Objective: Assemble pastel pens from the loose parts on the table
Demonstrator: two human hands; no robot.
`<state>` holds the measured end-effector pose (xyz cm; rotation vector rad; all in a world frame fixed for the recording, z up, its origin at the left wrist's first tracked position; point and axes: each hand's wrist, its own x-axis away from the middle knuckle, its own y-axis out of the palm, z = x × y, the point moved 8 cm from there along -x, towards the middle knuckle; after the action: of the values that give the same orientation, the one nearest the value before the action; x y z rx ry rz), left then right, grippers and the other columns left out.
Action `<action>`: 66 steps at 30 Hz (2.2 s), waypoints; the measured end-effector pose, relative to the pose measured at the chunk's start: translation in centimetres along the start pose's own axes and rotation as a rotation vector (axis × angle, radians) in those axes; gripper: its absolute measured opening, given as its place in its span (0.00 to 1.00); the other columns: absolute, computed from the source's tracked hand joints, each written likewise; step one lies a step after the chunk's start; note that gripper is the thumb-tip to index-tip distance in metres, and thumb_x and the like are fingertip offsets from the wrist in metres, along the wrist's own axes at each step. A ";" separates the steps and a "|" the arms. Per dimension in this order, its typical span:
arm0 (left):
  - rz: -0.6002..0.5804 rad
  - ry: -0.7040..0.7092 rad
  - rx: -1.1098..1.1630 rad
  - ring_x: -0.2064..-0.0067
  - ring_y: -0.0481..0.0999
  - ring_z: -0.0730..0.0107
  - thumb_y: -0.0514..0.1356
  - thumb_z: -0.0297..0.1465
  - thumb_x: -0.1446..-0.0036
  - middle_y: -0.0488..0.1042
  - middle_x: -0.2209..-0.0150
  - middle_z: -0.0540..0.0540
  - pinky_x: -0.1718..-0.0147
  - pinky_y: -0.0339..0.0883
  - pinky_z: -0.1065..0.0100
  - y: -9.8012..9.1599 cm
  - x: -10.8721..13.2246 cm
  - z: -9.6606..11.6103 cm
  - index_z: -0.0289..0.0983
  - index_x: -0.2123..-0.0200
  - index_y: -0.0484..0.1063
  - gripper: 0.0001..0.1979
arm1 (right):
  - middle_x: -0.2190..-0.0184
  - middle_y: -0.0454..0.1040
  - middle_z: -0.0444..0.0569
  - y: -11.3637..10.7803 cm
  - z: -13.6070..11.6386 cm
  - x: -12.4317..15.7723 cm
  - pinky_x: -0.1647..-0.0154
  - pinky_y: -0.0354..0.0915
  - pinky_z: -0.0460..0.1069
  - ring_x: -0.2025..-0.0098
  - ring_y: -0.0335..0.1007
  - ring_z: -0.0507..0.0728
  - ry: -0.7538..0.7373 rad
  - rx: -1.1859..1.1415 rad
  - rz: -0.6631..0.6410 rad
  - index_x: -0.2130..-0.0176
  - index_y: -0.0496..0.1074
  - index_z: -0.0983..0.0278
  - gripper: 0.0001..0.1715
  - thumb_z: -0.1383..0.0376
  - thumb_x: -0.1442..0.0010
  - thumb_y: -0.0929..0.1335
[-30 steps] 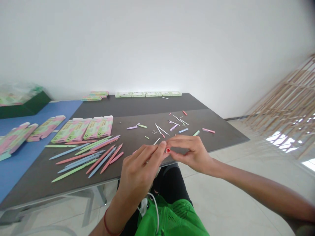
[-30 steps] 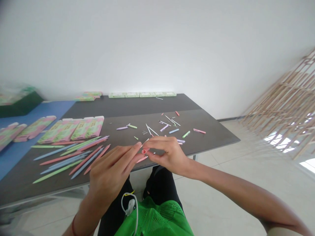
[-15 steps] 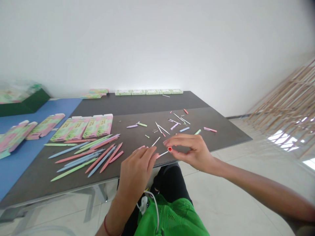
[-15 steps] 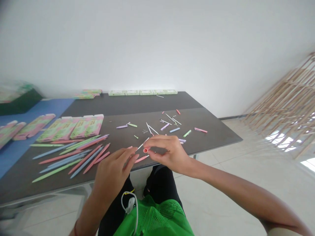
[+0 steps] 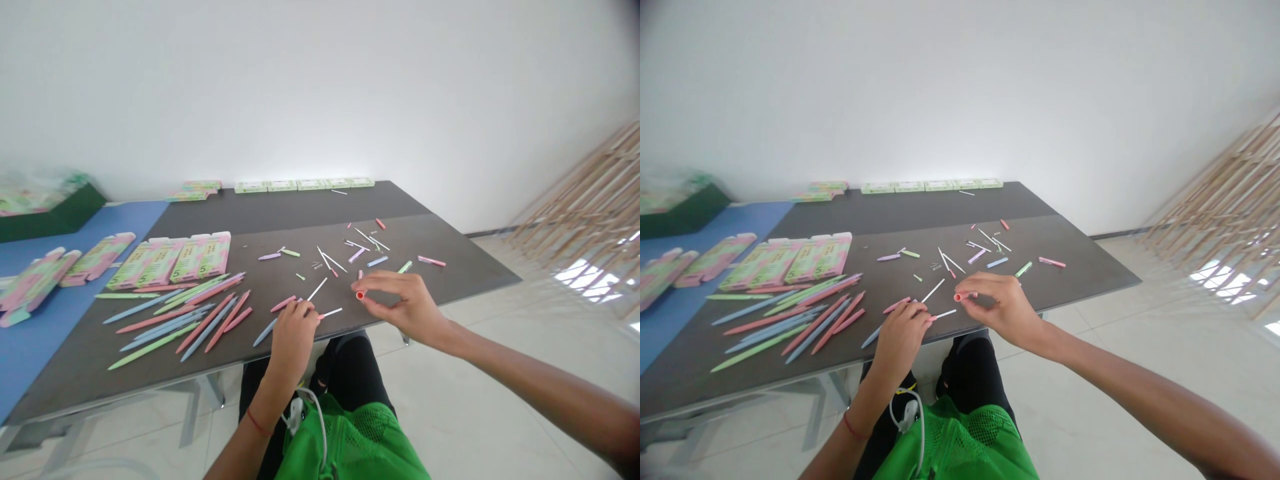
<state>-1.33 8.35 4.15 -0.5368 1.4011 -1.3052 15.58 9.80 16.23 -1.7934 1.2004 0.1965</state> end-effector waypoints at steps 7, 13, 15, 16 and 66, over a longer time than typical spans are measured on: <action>0.089 -0.030 0.197 0.57 0.82 0.63 0.56 0.29 0.27 0.83 0.58 0.47 0.56 0.73 0.64 -3.7 -0.1 0.2 0.39 0.54 0.76 0.08 | 0.59 0.82 0.54 -0.4 3.8 1.9 0.56 0.75 0.54 0.59 0.80 0.58 0.041 0.104 -0.109 0.57 0.81 0.64 0.11 0.73 0.34 0.68; 0.243 0.092 0.295 0.52 0.82 0.62 0.55 0.29 0.27 0.83 0.55 0.44 0.52 0.74 0.63 -8.2 0.1 2.5 0.38 0.52 0.75 0.09 | 0.58 0.82 0.53 -0.2 3.8 2.3 0.56 0.74 0.53 0.58 0.80 0.57 0.054 0.107 -0.144 0.57 0.81 0.65 0.12 0.74 0.35 0.68; 0.246 0.106 0.311 0.52 0.82 0.62 0.56 0.29 0.27 0.83 0.55 0.44 0.53 0.75 0.63 -8.6 0.0 3.0 0.38 0.51 0.75 0.08 | 0.58 0.82 0.53 -0.1 3.4 2.2 0.56 0.74 0.53 0.58 0.79 0.58 0.053 0.113 -0.150 0.56 0.81 0.65 0.13 0.75 0.35 0.68; 0.240 0.109 0.315 0.52 0.82 0.62 0.56 0.29 0.27 0.83 0.55 0.44 0.53 0.75 0.63 -8.7 -0.1 3.3 0.38 0.51 0.75 0.08 | 0.58 0.82 0.53 -0.1 3.1 2.2 0.56 0.74 0.53 0.58 0.79 0.58 0.047 0.115 -0.150 0.56 0.81 0.65 0.13 0.75 0.35 0.68; -0.054 -0.087 0.626 0.68 0.82 0.70 0.59 0.35 0.31 0.83 0.69 0.50 0.68 0.74 0.73 -7.1 -3.2 0.7 0.39 0.62 0.81 0.11 | 0.68 0.78 0.47 2.4 1.7 1.0 0.63 0.59 0.49 0.66 0.68 0.54 0.106 0.091 -0.354 0.63 0.78 0.64 0.11 0.75 0.36 0.66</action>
<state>-2.11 8.75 11.90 -0.2007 0.8411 -1.6458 14.74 10.27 13.22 -1.9193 0.9273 -0.1574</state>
